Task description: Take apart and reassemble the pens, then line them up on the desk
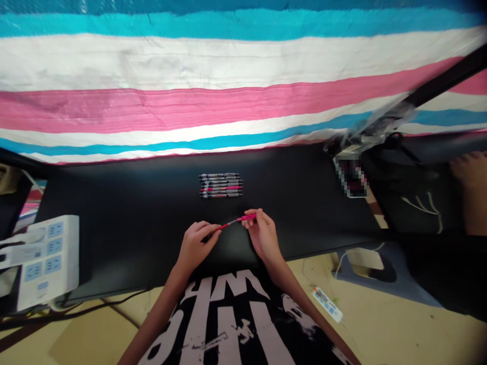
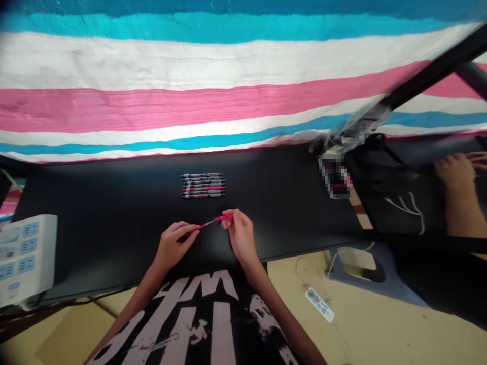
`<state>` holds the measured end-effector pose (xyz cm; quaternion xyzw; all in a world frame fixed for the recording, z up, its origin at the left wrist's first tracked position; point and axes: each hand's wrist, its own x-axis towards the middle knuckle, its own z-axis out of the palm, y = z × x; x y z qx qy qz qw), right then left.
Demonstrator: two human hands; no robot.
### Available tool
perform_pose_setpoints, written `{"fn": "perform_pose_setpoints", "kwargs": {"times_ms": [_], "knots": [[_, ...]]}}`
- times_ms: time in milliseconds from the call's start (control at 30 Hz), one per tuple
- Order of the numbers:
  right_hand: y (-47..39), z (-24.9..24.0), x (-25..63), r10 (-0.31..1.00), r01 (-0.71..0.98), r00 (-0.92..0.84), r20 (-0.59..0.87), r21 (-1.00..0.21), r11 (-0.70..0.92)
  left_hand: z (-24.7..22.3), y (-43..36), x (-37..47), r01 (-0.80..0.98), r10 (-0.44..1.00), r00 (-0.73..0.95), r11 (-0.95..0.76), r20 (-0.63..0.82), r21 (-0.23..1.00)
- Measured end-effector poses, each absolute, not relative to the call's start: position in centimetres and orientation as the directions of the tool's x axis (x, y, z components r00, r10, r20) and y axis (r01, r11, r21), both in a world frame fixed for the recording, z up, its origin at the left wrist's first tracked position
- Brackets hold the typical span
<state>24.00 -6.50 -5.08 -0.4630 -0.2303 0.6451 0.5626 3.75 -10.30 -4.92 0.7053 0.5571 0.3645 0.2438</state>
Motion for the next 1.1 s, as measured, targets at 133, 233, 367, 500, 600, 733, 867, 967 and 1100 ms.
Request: {"fn": "perform_pose_setpoints", "kwargs": {"times_ms": [133,233,367,500,600,733,867,967,1100], "knots": [[-6.6,-5.3,24.0,0.943,-0.504,0.052,-0.327,-0.824,-0.258,-5.0,-10.3,3.7,0.615,0.966,0.121,-0.255,0.23,0.746],[-6.6,-5.5,24.1,0.945,-0.487,0.047,-0.323,-0.833,-0.261,-5.2,-10.3,3.7,0.621,0.966,0.123,-0.252,0.225,0.742],[-6.7,-5.6,24.1,0.949,-0.456,0.023,-0.314,-0.848,-0.27,-5.3,-10.4,3.7,0.628,0.967,0.126,-0.252,0.223,0.736],[-6.8,-5.9,24.3,0.956,-0.359,-0.012,-0.294,-0.891,-0.278,-5.2,-10.3,3.8,0.638,0.964,0.131,-0.259,0.23,0.725],[-6.9,-5.9,24.6,0.956,-0.227,-0.064,-0.285,-0.929,-0.292,-5.1,-10.3,3.8,0.643,0.964,0.137,-0.261,0.227,0.72],[-7.1,-5.4,24.5,0.947,-0.15,-0.133,-0.292,-0.939,-0.311,-5.1,-10.4,3.9,0.649,0.965,0.137,-0.258,0.224,0.716],[-7.5,-4.8,24.1,0.929,-0.311,-0.215,-0.303,-0.88,-0.359,-5.1,-10.4,3.9,0.666,0.964,0.139,-0.261,0.227,0.699],[-7.9,-4.6,23.9,0.907,-0.398,-0.256,-0.335,-0.818,-0.415,-5.1,-10.4,3.9,0.682,0.963,0.15,-0.264,0.223,0.682],[-8.2,-4.8,23.5,0.895,-0.409,-0.289,-0.339,-0.802,-0.436,-5.2,-10.4,3.8,0.71,0.962,0.166,-0.269,0.217,0.651]]}}
